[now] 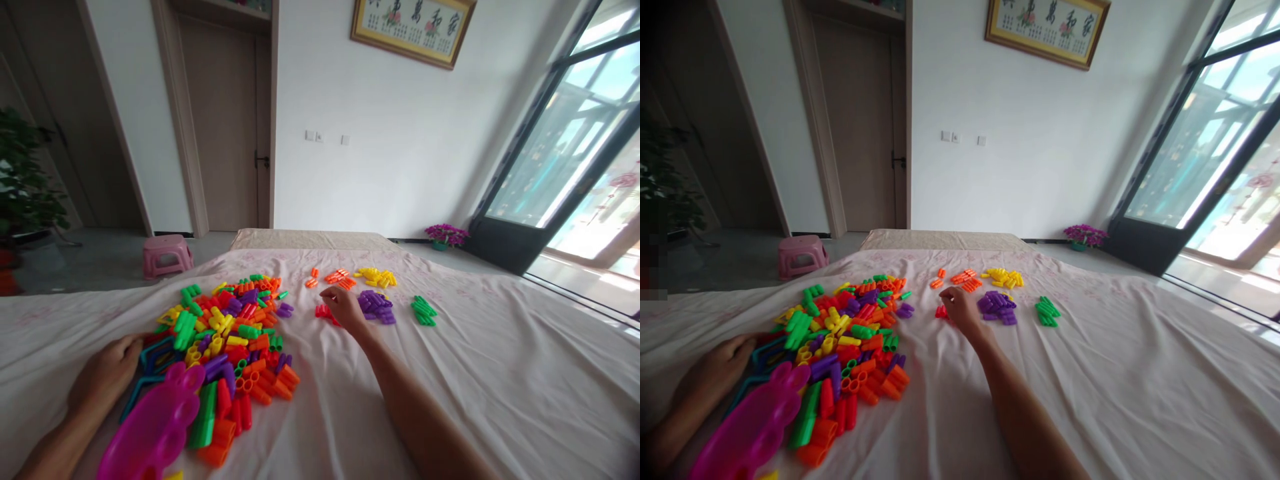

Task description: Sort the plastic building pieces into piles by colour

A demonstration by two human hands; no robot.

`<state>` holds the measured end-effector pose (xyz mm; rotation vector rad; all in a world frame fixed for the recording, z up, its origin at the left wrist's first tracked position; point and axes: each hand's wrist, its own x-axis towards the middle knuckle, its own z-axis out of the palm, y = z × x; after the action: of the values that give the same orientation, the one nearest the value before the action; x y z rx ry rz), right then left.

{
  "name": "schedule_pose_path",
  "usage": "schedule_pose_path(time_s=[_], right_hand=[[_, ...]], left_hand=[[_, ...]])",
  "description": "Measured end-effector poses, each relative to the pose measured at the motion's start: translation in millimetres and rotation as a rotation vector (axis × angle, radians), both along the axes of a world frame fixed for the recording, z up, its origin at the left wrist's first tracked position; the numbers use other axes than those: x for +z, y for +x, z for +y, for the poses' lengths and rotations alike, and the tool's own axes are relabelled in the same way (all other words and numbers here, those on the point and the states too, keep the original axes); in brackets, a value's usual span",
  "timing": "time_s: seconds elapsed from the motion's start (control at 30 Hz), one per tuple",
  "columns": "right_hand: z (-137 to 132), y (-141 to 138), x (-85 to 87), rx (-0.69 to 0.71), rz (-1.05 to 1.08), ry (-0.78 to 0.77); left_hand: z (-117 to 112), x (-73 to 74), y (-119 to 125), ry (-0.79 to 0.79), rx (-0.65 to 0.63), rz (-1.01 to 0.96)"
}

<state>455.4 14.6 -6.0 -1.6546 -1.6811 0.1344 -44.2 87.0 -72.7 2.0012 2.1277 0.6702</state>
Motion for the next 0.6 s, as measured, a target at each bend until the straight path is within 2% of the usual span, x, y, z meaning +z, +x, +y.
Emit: schedule_pose_path(time_s=[0.1,0.2,0.3,0.47,0.6], right_hand=[[-8,-32,-0.7,0.232,-0.001,-0.060],[-16,-58,-6.2,0.449,0.030,-0.184],[-22,-75,-12.4,0.584,0.004,-0.228],[-25,-84,-14.2,0.674,-0.160,-0.186],[-25,-83,-13.1,0.645,-0.102,-0.191]], left_hand=[[-2,2.2,1,-0.049,0.008,-0.048],[-5,4.7,3,-0.053,0.013,-0.054],[-6,6.9,4,-0.063,0.017,-0.054],[-4,6.4,4,-0.110,0.038,-0.066],[-3,3.0,2,-0.076,0.006,-0.070]])
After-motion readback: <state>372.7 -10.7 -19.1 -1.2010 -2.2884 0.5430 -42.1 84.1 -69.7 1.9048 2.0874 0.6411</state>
